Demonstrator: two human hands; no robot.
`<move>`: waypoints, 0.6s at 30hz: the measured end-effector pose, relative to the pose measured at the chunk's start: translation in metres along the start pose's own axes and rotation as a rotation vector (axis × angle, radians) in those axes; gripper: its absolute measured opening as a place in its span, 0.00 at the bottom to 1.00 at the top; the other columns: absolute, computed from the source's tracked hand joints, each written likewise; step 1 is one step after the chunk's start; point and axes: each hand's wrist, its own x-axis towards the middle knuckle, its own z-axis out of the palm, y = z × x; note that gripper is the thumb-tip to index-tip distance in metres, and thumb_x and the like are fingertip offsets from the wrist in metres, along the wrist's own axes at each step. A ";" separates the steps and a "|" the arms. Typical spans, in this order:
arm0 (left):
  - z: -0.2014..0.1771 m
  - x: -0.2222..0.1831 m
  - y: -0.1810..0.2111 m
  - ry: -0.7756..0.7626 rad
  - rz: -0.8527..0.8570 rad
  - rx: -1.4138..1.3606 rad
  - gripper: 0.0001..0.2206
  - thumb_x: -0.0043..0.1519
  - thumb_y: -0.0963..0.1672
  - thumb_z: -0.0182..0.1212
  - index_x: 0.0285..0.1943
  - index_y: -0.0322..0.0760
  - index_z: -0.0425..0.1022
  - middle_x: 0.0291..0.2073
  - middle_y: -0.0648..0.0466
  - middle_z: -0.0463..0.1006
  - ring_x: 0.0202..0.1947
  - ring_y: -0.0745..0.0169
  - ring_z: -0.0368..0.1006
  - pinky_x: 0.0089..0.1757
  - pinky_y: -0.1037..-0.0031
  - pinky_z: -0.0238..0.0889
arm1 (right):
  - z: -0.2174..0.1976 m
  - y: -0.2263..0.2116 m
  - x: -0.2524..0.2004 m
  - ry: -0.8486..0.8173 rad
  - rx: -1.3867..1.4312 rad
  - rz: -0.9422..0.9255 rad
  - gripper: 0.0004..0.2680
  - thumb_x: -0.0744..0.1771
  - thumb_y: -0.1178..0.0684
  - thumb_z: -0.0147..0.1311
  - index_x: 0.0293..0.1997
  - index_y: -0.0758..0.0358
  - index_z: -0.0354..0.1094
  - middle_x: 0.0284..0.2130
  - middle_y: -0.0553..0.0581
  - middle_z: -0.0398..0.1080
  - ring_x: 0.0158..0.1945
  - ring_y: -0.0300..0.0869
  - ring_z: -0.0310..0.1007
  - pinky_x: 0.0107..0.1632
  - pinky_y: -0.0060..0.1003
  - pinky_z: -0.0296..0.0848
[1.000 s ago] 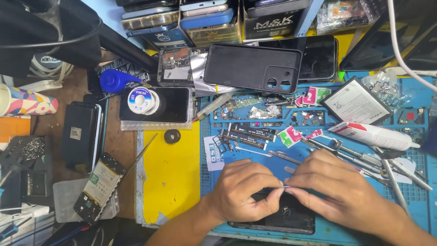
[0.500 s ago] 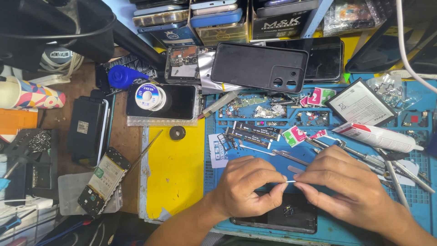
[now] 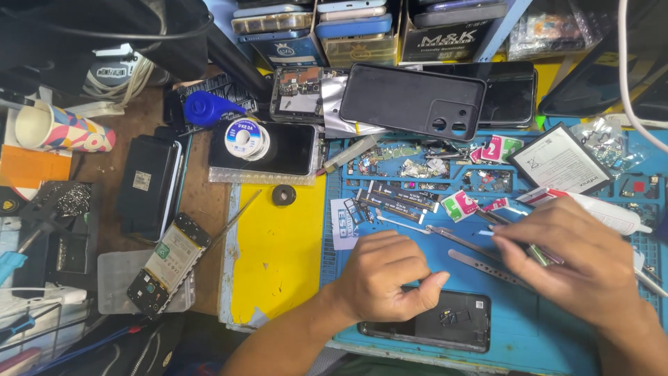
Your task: Reassembling a mobile phone by placing small internal components and screws using tweezers at a repair station.
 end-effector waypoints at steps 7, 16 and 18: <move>0.004 -0.005 0.000 -0.061 0.101 0.092 0.21 0.64 0.39 0.65 0.21 0.37 0.57 0.18 0.55 0.53 0.18 0.59 0.47 0.25 0.69 0.43 | -0.006 0.009 -0.007 0.084 -0.101 0.015 0.03 0.65 0.65 0.64 0.37 0.74 0.74 0.31 0.63 0.76 0.31 0.49 0.71 0.41 0.39 0.70; 0.005 -0.011 0.001 -0.228 -0.159 -0.216 0.21 0.75 0.33 0.43 0.76 0.40 0.59 0.59 0.47 0.76 0.53 0.50 0.79 0.53 0.67 0.80 | -0.008 0.011 -0.011 0.072 -0.142 0.051 0.02 0.68 0.67 0.63 0.40 0.77 0.75 0.34 0.65 0.76 0.35 0.51 0.73 0.45 0.43 0.70; 0.006 -0.001 0.021 -0.210 -0.273 -0.317 0.17 0.77 0.35 0.42 0.73 0.40 0.63 0.61 0.45 0.72 0.50 0.51 0.77 0.55 0.68 0.78 | -0.009 0.013 -0.015 0.051 -0.149 0.060 0.02 0.68 0.67 0.63 0.42 0.76 0.75 0.36 0.65 0.76 0.37 0.51 0.74 0.47 0.43 0.71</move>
